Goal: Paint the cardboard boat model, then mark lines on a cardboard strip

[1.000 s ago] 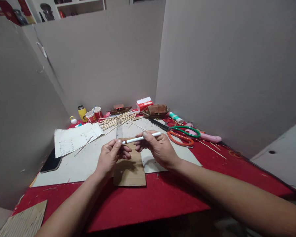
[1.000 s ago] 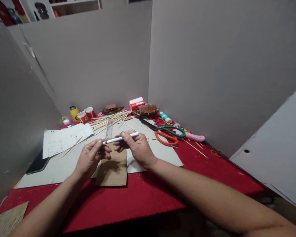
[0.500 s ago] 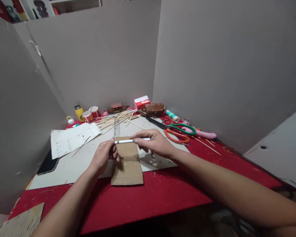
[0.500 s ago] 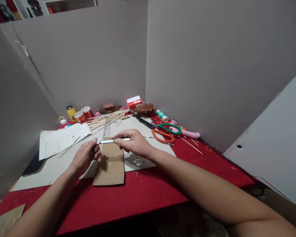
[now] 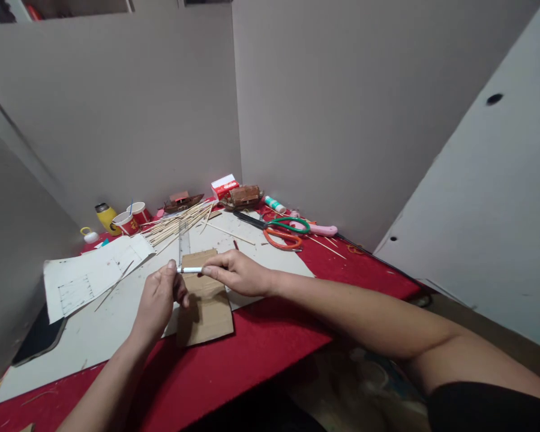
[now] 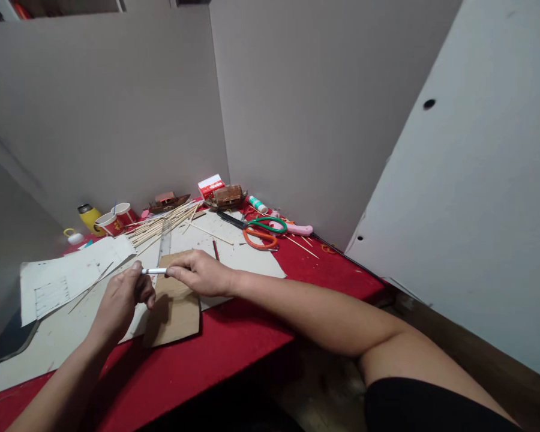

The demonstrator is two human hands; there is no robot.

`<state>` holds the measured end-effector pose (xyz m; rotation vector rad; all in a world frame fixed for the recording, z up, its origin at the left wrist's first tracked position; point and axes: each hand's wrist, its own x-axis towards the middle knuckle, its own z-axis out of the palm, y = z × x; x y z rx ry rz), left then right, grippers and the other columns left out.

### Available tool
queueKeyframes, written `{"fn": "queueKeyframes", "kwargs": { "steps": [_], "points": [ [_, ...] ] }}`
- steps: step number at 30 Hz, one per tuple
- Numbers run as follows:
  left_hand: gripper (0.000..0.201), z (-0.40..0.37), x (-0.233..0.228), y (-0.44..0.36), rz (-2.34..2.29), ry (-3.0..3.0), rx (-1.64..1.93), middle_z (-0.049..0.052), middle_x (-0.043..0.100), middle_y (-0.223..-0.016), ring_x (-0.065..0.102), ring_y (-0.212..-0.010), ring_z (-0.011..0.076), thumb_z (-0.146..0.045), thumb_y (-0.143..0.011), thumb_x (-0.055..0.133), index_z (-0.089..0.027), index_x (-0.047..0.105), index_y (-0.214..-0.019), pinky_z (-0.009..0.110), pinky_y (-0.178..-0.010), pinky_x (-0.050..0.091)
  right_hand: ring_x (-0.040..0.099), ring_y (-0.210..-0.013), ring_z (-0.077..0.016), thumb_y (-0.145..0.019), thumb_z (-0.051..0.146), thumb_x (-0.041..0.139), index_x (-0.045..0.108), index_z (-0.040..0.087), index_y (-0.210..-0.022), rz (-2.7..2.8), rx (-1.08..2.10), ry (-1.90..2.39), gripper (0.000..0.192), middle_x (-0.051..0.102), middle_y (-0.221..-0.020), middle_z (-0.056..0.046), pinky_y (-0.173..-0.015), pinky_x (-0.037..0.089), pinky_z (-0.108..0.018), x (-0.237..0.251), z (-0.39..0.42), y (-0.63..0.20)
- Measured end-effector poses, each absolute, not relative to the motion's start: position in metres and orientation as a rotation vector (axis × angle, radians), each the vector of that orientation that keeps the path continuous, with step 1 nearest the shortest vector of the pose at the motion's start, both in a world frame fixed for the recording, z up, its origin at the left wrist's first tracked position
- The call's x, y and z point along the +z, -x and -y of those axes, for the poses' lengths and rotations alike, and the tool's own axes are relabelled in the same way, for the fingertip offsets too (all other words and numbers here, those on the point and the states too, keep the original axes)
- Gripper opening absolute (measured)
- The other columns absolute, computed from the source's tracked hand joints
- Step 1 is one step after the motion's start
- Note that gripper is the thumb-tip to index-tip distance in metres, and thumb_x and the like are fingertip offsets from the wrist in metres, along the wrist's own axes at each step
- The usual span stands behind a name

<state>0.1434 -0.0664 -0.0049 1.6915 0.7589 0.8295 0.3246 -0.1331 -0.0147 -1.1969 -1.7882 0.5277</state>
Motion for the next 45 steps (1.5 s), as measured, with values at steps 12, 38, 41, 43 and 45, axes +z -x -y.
{"fn": "queueKeyframes", "kwargs": {
  "steps": [12, 38, 41, 43, 45],
  "points": [
    [0.052, 0.028, -0.005, -0.128, -0.870, -1.388, 0.972, -0.004, 0.053, -0.051, 0.054, -0.044, 0.0141, -0.069, -0.087, 0.047, -0.018, 0.058, -0.086, 0.025, -0.048, 0.043, 0.065, -0.096, -0.0212, -0.095, 0.022, 0.045, 0.065, 0.017, -0.123, 1.445, 0.031, 1.908, 0.034, 0.072, -0.107, -0.010, -0.085, 0.049, -0.033, 0.027, 0.161, -0.428],
    [0.042, 0.010, -0.027, -0.127, -1.028, -1.375, 0.871, 0.007, 0.068, -0.073, 0.068, -0.061, 0.0164, -0.046, -0.068, 0.080, -0.016, 0.056, -0.086, 0.019, -0.046, 0.042, 0.070, -0.103, -0.0226, -0.091, 0.024, 0.053, 0.063, 0.012, -0.130, 1.793, 0.261, 1.941, 0.042, 0.072, -0.120, -0.013, -0.089, 0.052, -0.030, -0.017, 0.127, -0.382],
    [0.040, 0.010, -0.029, -0.128, -1.029, -1.384, 0.821, 0.007, 0.068, -0.074, 0.066, -0.058, 0.0144, -0.040, -0.070, 0.080, -0.016, 0.057, -0.091, 0.019, -0.046, 0.042, 0.064, -0.116, -0.0287, -0.090, 0.026, 0.058, 0.051, 0.011, -0.143, 1.812, 0.296, 1.935, 0.055, 0.068, -0.127, -0.018, -0.099, 0.047, -0.038, -0.016, 0.102, -0.372],
    [0.037, 0.012, -0.027, -0.129, -1.026, -1.378, 0.806, 0.007, 0.068, -0.075, 0.066, -0.058, 0.0138, -0.037, -0.072, 0.079, -0.015, 0.058, -0.092, 0.019, -0.048, 0.044, 0.061, -0.120, -0.0312, -0.088, 0.026, 0.063, 0.046, 0.013, -0.146, 1.823, 0.331, 1.960, 0.062, 0.066, -0.128, -0.019, -0.102, 0.045, -0.042, -0.015, 0.086, -0.370],
    [0.035, 0.014, -0.026, -0.130, -1.016, -1.357, 0.800, 0.008, 0.068, -0.076, 0.066, -0.059, 0.0137, -0.035, -0.073, 0.079, -0.015, 0.058, -0.093, 0.020, -0.050, 0.046, 0.061, -0.117, -0.0292, -0.089, 0.029, 0.066, 0.050, 0.016, -0.141, 1.849, 0.397, 1.981, 0.056, 0.064, -0.128, -0.016, -0.101, 0.047, -0.045, -0.015, 0.072, -0.368]
  ]
}}
